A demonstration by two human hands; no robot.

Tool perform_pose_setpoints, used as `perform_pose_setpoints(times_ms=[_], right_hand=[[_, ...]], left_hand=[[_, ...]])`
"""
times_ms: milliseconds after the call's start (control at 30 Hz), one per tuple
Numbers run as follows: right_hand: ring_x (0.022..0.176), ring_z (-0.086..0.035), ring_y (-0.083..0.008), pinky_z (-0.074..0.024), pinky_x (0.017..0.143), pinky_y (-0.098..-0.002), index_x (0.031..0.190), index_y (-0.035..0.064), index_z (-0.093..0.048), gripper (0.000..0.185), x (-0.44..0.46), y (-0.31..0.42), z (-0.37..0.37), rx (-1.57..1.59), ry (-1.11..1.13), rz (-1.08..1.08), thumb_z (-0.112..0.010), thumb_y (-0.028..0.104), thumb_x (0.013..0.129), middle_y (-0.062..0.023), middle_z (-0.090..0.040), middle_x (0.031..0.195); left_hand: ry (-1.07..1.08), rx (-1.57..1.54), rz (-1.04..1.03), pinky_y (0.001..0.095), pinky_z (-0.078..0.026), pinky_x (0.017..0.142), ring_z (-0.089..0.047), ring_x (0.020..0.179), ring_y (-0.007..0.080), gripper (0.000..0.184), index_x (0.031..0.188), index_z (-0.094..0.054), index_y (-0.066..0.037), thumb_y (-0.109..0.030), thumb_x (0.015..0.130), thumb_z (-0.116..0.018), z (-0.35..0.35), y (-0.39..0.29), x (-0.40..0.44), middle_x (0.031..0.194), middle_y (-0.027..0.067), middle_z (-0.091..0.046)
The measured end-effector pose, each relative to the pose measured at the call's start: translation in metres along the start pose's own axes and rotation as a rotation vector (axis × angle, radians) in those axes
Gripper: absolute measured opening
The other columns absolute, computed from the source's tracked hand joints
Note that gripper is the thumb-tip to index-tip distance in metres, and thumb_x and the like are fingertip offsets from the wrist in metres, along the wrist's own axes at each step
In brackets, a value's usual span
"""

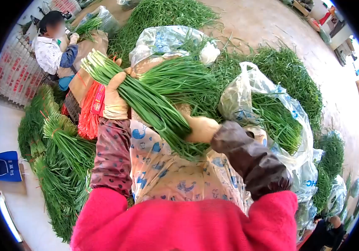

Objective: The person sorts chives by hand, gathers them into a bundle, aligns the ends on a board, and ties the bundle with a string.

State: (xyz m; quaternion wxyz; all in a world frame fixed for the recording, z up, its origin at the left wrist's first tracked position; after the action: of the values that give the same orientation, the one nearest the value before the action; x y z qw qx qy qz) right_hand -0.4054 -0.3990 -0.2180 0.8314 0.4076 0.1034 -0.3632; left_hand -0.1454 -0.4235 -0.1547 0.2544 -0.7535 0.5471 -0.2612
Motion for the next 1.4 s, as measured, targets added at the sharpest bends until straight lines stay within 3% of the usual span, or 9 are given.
perform_pose_setpoints(times_ms=[100, 233, 433, 567, 833, 1000, 1100, 1233, 1400], right_hand=[[0.105, -0.062, -0.0366, -0.0505, 0.085, -0.0425, 0.140, 0.0090, -0.040, 0.078, -0.029, -0.047, -0.027, -0.264, 0.279, -0.184, -0.073, 0.032, 0.073, -0.0218, -0.065, 0.109], [0.098, -0.065, -0.0351, -0.0514, 0.081, -0.0447, 0.123, 0.0065, -0.053, 0.052, -0.038, -0.079, 0.024, -0.347, -0.050, -0.385, -0.069, 0.027, 0.079, -0.0192, -0.067, 0.103], [0.085, -0.068, -0.0252, -0.0527, 0.074, -0.0357, 0.100, 0.0090, -0.069, 0.023, -0.045, 0.048, 0.061, 0.281, -0.185, 0.060, -0.062, 0.027, 0.086, -0.0097, -0.071, 0.090], [0.065, -0.065, -0.0147, -0.0502, 0.063, -0.0321, 0.089, 0.0056, -0.070, 0.043, -0.013, 0.078, 0.008, 0.417, 0.057, -0.148, -0.056, 0.047, 0.091, -0.0042, -0.068, 0.071], [0.057, -0.056, -0.0089, -0.0454, 0.057, -0.0263, 0.080, 0.0012, -0.066, 0.034, 0.016, 0.081, -0.032, 1.117, -0.195, -0.203, -0.061, 0.033, 0.090, -0.0005, -0.062, 0.063], [0.071, -0.066, -0.0326, -0.0523, 0.063, -0.0425, 0.092, 0.0046, -0.068, 0.029, 0.012, 0.076, -0.053, 0.056, -0.257, 0.052, -0.063, 0.031, 0.082, -0.0149, -0.068, 0.077], [0.079, -0.067, -0.0322, -0.0538, 0.068, -0.0410, 0.097, 0.0083, -0.070, 0.027, 0.031, -0.013, -0.149, -0.039, -0.272, 0.334, -0.063, 0.028, 0.079, -0.0123, -0.070, 0.085], [0.085, -0.068, -0.0288, -0.0536, 0.073, -0.0418, 0.099, 0.0113, -0.070, 0.027, -0.021, -0.006, -0.084, -0.176, 0.194, -0.151, -0.062, 0.028, 0.080, -0.0106, -0.070, 0.087], [0.065, -0.065, -0.0175, -0.0503, 0.062, -0.0309, 0.094, 0.0069, -0.067, 0.023, -0.068, 0.027, -0.010, 0.750, -0.204, -0.181, -0.057, 0.028, 0.090, -0.0074, -0.067, 0.073]], left_hand=[[-0.115, 0.071, 0.027, 0.0434, -0.056, 0.075, -0.064, 0.083, 0.0269, 0.057, 0.130, -0.045, -0.008, -0.002, 0.079, -0.068, 0.029, -0.019, -0.006, 0.095, 0.0146, -0.065], [-0.105, 0.120, 0.055, 0.0440, -0.057, 0.074, -0.064, 0.083, 0.0269, 0.057, 0.131, -0.045, -0.007, -0.001, 0.078, -0.068, 0.052, -0.031, -0.008, 0.094, 0.0142, -0.065], [-0.224, 0.177, 0.055, 0.0413, -0.056, 0.078, -0.065, 0.082, 0.0270, 0.055, 0.131, -0.046, -0.006, 0.000, 0.079, -0.065, 0.084, -0.031, -0.010, 0.094, 0.0147, -0.065], [-0.222, 0.160, -0.128, 0.0396, -0.054, 0.081, -0.060, 0.084, 0.0244, 0.059, 0.134, -0.040, -0.007, -0.003, 0.080, -0.064, 0.049, -0.028, -0.028, 0.094, 0.0131, -0.060], [-0.111, 0.084, -0.210, 0.0444, -0.047, 0.093, -0.059, 0.093, 0.0233, 0.056, 0.137, -0.040, -0.012, -0.006, 0.085, -0.061, 0.038, -0.022, -0.055, 0.101, 0.0112, -0.059], [-0.117, 0.055, -0.205, 0.0427, -0.046, 0.092, -0.055, 0.091, 0.0216, 0.063, 0.142, -0.036, -0.012, -0.009, 0.084, -0.062, 0.053, -0.027, -0.057, 0.099, 0.0097, -0.056], [-0.098, 0.113, -0.247, 0.0366, -0.043, 0.096, -0.055, 0.092, 0.0181, 0.026, 0.105, -0.048, -0.006, -0.015, 0.084, -0.061, 0.045, -0.033, -0.060, 0.094, 0.0053, -0.055], [-0.033, 0.060, -0.185, 0.0342, -0.042, 0.095, -0.053, 0.093, 0.0172, 0.031, 0.104, -0.048, -0.007, -0.018, 0.081, -0.066, 0.061, -0.039, -0.060, 0.094, 0.0039, -0.053], [-0.075, 0.091, -0.199, 0.0344, -0.042, 0.096, -0.053, 0.093, 0.0168, 0.033, 0.104, -0.048, -0.007, -0.019, 0.080, -0.067, 0.054, -0.034, -0.067, 0.093, 0.0036, -0.052]])
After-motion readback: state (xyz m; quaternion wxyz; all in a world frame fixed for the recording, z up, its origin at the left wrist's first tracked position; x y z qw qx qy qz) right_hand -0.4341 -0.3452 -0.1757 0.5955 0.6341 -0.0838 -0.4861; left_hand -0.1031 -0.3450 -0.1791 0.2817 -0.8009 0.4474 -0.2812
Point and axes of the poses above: each hand's wrist, its own x-axis towards the middle knuckle, its own z-axis out of the back of the hand, y = z × x, the point moved 4 cm from there along x, towards the middle knuckle
